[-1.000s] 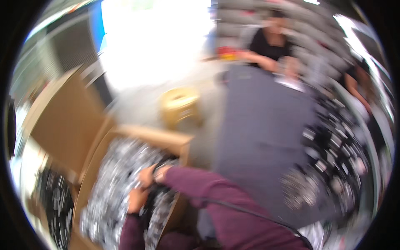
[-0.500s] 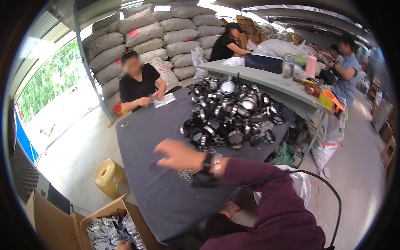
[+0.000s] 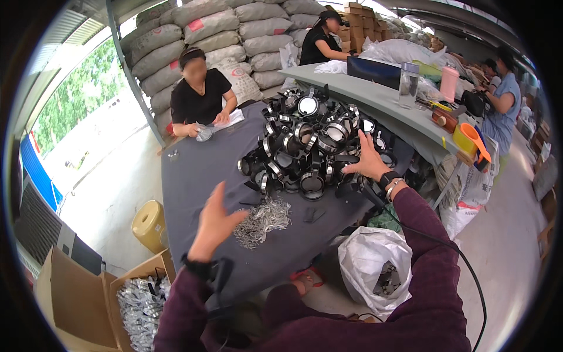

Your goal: Assembling components of flashlights or similar plastic/metal casing devices in a factory setting.

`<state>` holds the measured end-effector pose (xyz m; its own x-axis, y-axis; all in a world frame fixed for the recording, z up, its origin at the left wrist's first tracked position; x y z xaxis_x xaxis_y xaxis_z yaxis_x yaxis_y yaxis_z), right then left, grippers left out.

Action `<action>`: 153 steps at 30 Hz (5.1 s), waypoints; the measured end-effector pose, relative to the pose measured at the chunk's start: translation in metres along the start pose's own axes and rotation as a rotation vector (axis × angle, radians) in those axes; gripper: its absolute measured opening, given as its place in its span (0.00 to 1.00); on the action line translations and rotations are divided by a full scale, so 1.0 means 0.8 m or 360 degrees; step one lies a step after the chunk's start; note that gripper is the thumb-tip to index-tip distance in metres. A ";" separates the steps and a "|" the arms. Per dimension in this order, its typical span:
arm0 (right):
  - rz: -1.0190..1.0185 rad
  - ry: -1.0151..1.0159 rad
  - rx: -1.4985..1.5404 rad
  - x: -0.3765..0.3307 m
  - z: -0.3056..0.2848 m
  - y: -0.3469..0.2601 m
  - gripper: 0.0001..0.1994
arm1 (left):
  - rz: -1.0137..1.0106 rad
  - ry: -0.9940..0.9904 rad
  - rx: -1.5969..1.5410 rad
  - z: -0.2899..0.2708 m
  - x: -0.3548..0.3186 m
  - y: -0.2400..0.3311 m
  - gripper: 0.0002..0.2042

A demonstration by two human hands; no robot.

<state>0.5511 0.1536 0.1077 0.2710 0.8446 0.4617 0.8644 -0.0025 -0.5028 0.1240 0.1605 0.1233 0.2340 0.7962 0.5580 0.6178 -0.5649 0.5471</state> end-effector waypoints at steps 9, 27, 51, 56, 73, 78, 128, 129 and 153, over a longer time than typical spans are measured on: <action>-0.0068 -0.0189 0.0182 0.035 0.049 -0.002 0.71 | -0.0539 -0.0555 0.0379 0.202 0.078 0.042 0.63; -0.0104 -0.0017 0.0200 0.153 0.124 -0.017 0.65 | -0.0170 -0.0588 0.0653 0.281 0.235 -0.066 0.43; 0.0194 -0.0119 -0.0070 0.254 0.225 -0.093 0.66 | -0.0125 -0.0494 0.0944 0.215 0.324 -0.135 0.26; 0.0082 -0.0505 -0.0055 0.248 0.204 -0.074 0.63 | -0.0064 -0.0716 0.0730 0.133 0.289 -0.044 0.26; 0.0119 -0.0385 -0.0306 0.034 -0.066 0.159 0.52 | -0.0176 -0.0104 0.0497 -0.067 -0.146 -0.009 0.29; 0.0493 -0.0344 -0.0360 0.029 -0.022 0.234 0.59 | -0.0248 0.0026 0.0515 -0.004 -0.179 -0.024 0.30; 0.0632 -0.0584 0.2336 -0.187 0.034 -0.043 0.07 | -0.0226 0.0221 0.0761 0.019 -0.196 -0.047 0.28; 0.0576 -0.0610 0.2233 -0.189 0.038 -0.045 0.08 | -0.0247 0.0208 0.0792 0.016 -0.201 -0.049 0.27; -0.0802 0.0194 -0.0228 -0.078 0.082 0.016 0.26 | -0.0286 0.0163 0.0918 0.013 -0.203 -0.047 0.25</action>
<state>0.5175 0.1356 0.0244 -0.1528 0.6916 0.7059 0.9469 0.3069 -0.0958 0.0706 0.0548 0.0052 0.0325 0.8272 0.5610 0.9543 -0.1925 0.2285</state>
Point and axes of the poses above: each hand's wrist, its own x-axis towards the middle knuckle, its own z-axis out of the palm, y = z × x, the point moved 6 cm from there along x, towards the middle knuckle, and after that the axes turned 6 degrees about y, right-handed, at the moved point
